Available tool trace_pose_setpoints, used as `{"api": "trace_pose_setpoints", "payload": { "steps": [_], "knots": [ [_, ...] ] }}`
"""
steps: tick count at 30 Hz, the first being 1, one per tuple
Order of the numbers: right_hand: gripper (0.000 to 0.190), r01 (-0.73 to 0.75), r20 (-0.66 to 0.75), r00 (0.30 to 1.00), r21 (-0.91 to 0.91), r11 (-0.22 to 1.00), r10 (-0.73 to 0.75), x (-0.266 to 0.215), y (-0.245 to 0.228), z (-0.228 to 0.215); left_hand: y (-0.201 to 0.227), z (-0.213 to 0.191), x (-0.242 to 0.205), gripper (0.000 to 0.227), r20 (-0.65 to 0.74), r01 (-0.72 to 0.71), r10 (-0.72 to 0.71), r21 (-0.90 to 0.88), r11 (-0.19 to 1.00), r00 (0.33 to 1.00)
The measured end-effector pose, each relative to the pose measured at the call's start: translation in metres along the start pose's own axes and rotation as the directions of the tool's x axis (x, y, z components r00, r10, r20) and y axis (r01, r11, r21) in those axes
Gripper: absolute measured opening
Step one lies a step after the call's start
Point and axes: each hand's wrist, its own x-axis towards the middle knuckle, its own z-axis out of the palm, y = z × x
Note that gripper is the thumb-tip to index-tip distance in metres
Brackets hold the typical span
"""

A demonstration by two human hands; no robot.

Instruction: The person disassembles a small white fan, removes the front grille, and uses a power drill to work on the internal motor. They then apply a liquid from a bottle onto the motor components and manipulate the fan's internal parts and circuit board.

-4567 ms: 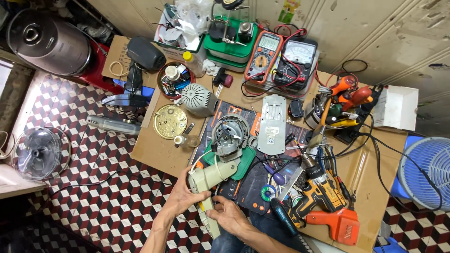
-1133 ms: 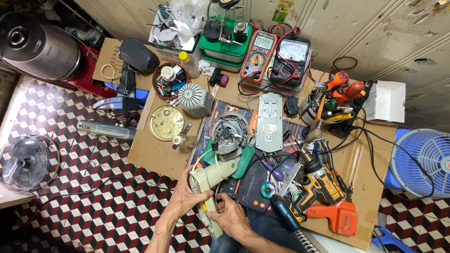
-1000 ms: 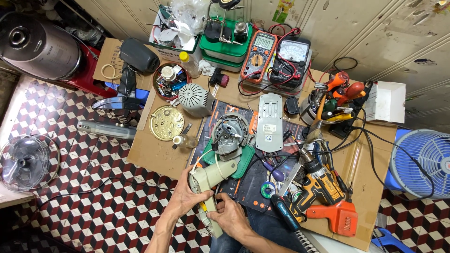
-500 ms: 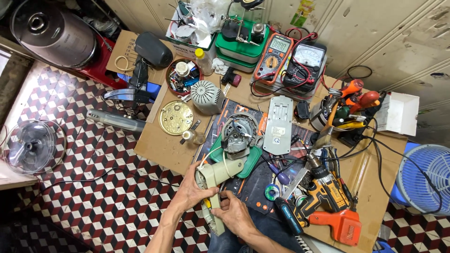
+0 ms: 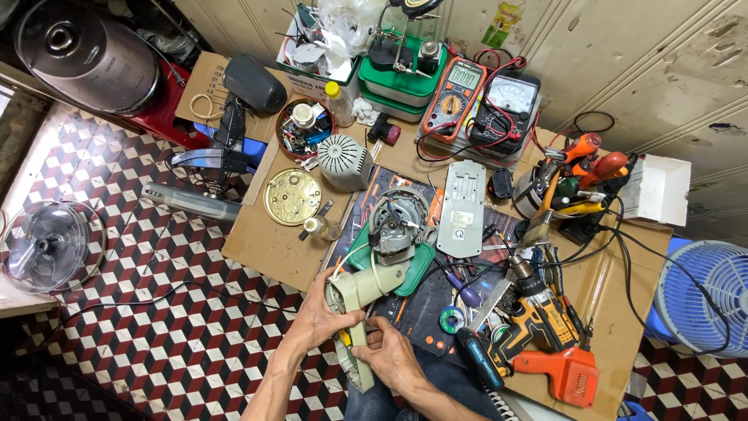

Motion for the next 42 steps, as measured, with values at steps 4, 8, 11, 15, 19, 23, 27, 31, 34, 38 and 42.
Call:
{"api": "trace_pose_setpoints", "payload": {
  "steps": [4, 8, 11, 15, 19, 23, 27, 31, 34, 38, 42],
  "knots": [
    [0.064, -0.012, -0.005, 1.000, -0.014, 1.000, 0.012, 0.001, 0.001, 0.000, 0.002, -0.001, 0.000, 0.115, 0.004, 0.016, -0.016, 0.033, 0.999, 1.000],
    [0.064, -0.017, -0.004, 1.000, -0.019, 1.000, 0.017, 0.001, 0.003, 0.000, 0.006, -0.001, -0.001, 0.118, 0.013, 0.041, -0.042, 0.058, 0.997, 0.999],
    [0.064, -0.021, -0.007, 1.000, -0.041, 0.999, 0.021, -0.001, 0.003, -0.003, 0.008, 0.001, -0.003, 0.119, 0.011, 0.043, -0.043, 0.053, 0.998, 0.999],
    [0.067, -0.018, 0.009, 1.000, 0.026, 1.000, 0.017, -0.002, 0.005, -0.004, 0.008, 0.004, -0.003, 0.117, -0.004, 0.016, -0.016, 0.046, 0.999, 1.000],
    [0.067, -0.027, 0.008, 1.000, 0.049, 0.998, 0.027, -0.002, 0.009, -0.005, 0.010, 0.005, -0.005, 0.117, -0.012, 0.013, -0.012, 0.057, 0.998, 1.000],
    [0.068, -0.025, 0.008, 1.000, 0.020, 0.999, 0.025, -0.003, 0.010, -0.008, 0.016, 0.008, -0.009, 0.117, -0.039, 0.038, -0.035, 0.052, 0.998, 0.999],
    [0.068, -0.031, 0.032, 0.999, 0.021, 0.999, 0.030, -0.011, 0.003, -0.014, 0.021, 0.010, -0.008, 0.116, -0.046, 0.039, -0.036, 0.068, 0.997, 0.998],
    [0.058, 0.043, 0.001, 0.999, -0.453, 0.891, -0.048, -0.042, -0.042, -0.030, 0.022, 0.010, -0.010, 0.117, -0.073, 0.056, -0.054, 0.028, 0.998, 0.996],
    [0.036, 0.060, -0.067, 0.993, -0.402, 0.914, -0.095, -0.060, -0.091, -0.035, 0.024, 0.011, -0.015, 0.114, -0.068, 0.046, -0.046, 0.006, 0.999, 0.997],
    [0.033, 0.419, -0.090, 0.860, -0.440, 0.794, -0.503, -0.017, -0.153, -0.021, 0.028, 0.013, -0.016, 0.117, -0.078, 0.015, -0.012, 0.034, 0.999, 0.997],
    [0.056, 0.484, 0.033, 0.790, -0.646, 0.590, -0.613, 0.161, -0.103, -0.016, 0.027, 0.019, -0.016, 0.111, -0.080, 0.074, -0.074, -0.002, 0.997, 0.994]
  ]
}}
